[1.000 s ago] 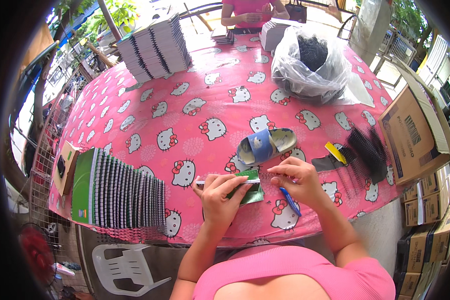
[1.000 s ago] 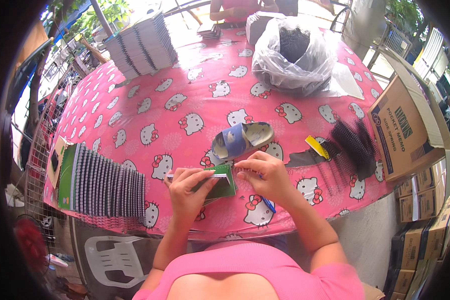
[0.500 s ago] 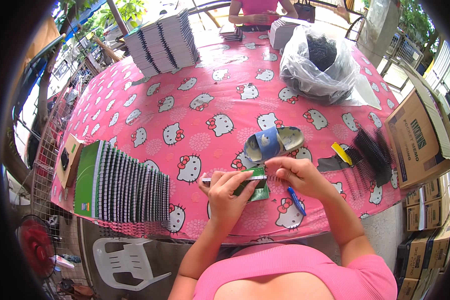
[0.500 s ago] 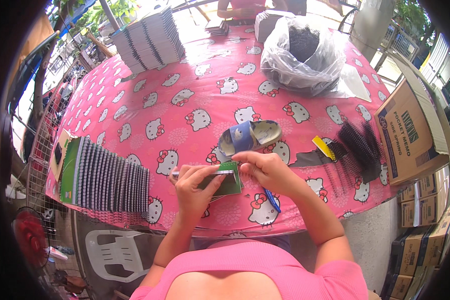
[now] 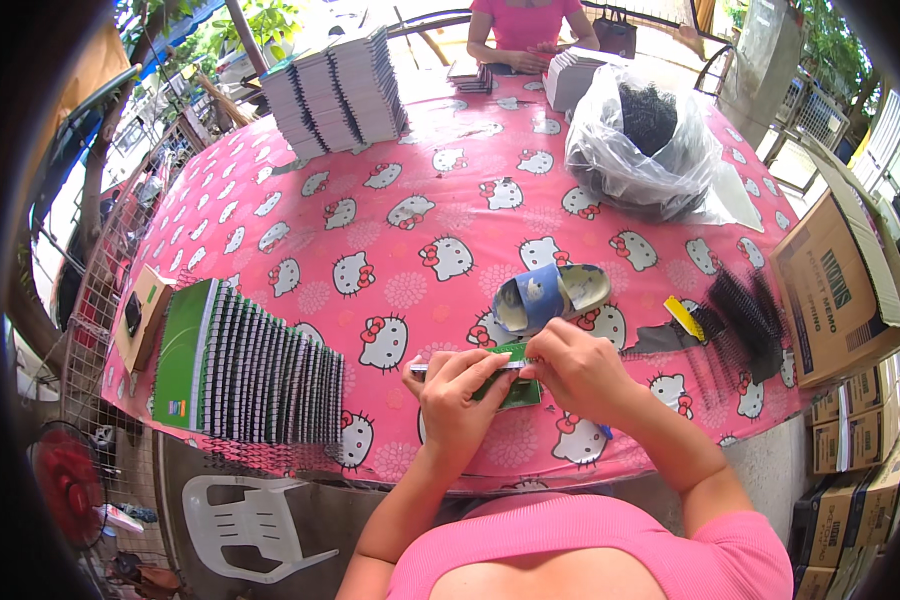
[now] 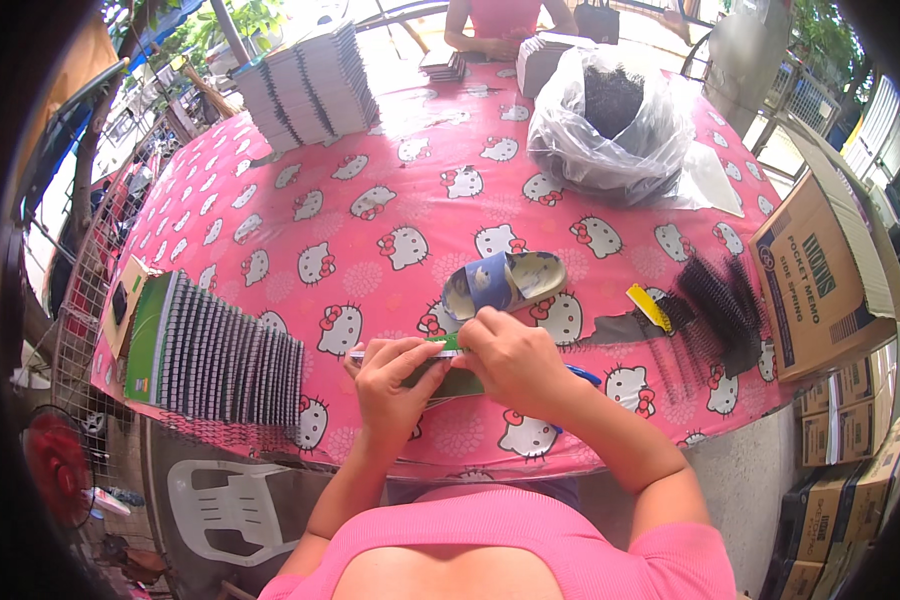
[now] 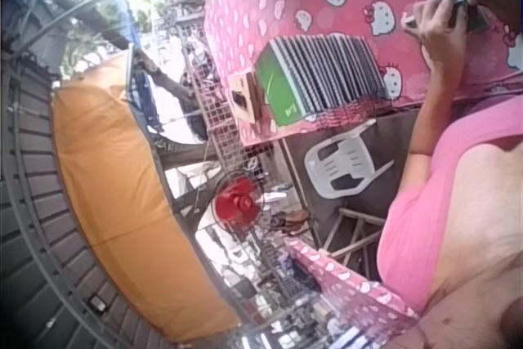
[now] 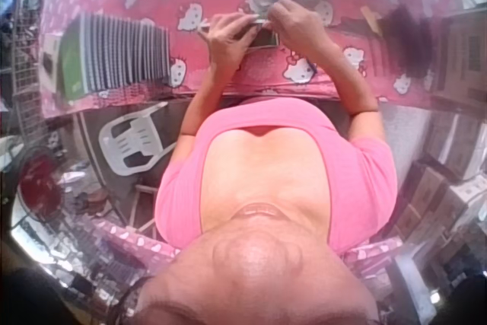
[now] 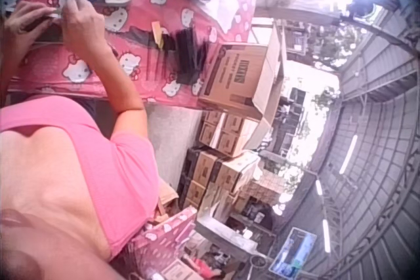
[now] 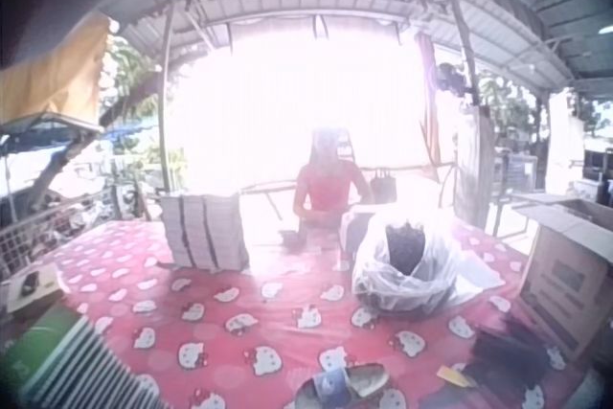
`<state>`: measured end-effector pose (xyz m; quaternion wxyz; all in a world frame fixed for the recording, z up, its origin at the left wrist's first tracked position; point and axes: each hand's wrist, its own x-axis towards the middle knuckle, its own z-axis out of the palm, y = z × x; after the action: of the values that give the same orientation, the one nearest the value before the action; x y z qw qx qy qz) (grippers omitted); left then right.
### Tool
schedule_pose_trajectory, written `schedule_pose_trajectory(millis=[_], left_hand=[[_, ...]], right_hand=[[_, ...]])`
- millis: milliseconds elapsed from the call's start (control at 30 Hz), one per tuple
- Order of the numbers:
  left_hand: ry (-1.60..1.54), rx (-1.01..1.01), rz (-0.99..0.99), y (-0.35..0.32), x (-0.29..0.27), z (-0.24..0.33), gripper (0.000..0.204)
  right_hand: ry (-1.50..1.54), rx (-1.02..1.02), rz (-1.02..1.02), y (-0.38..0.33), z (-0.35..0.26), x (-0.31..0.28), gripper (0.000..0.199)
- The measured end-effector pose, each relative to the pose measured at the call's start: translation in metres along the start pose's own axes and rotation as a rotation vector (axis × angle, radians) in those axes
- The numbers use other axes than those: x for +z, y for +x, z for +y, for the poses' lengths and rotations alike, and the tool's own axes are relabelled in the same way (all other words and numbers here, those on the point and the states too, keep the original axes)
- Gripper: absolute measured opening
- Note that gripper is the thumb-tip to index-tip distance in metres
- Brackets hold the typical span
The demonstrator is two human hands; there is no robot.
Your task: The person assembles small green booklets by hand using a stapler and shears. The person staples the spine of individual booklets, trims excess material with shears, and stacks the completed booklets into a pile on the table.
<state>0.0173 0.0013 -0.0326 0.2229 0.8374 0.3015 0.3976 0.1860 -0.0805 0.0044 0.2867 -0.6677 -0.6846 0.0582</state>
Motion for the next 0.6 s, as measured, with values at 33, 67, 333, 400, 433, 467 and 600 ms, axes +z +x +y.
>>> schedule_pose_trajectory(millis=[33,67,333,400,433,467,600], left_hand=[[0.01,0.008,-0.001,0.0,-0.001,0.0,0.025],[0.023,0.013,0.003,-0.001,-0.003,-0.001,0.026],[0.0,0.042,0.041,0.003,-0.001,0.002,0.033],[0.017,0.047,0.027,-0.001,-0.004,-0.006,0.033],[0.019,0.045,0.021,-0.002,-0.005,-0.008,0.032],[0.014,0.051,0.02,-0.001,-0.004,-0.008,0.032],[0.01,0.005,0.024,0.005,-0.002,-0.004,0.034]], right_hand=[[-0.001,0.0,-0.042,0.001,0.002,0.0,0.023],[-0.001,-0.006,-0.087,0.004,0.005,0.0,0.023],[-0.292,-0.016,-0.007,0.019,0.143,0.006,0.048],[-0.06,0.172,-0.025,0.028,0.121,0.001,0.045],[0.126,0.227,0.001,0.029,0.11,-0.004,0.043],[0.301,0.281,0.033,0.029,0.105,-0.01,0.042],[0.688,-0.01,-0.173,0.018,0.101,-0.003,0.038]])
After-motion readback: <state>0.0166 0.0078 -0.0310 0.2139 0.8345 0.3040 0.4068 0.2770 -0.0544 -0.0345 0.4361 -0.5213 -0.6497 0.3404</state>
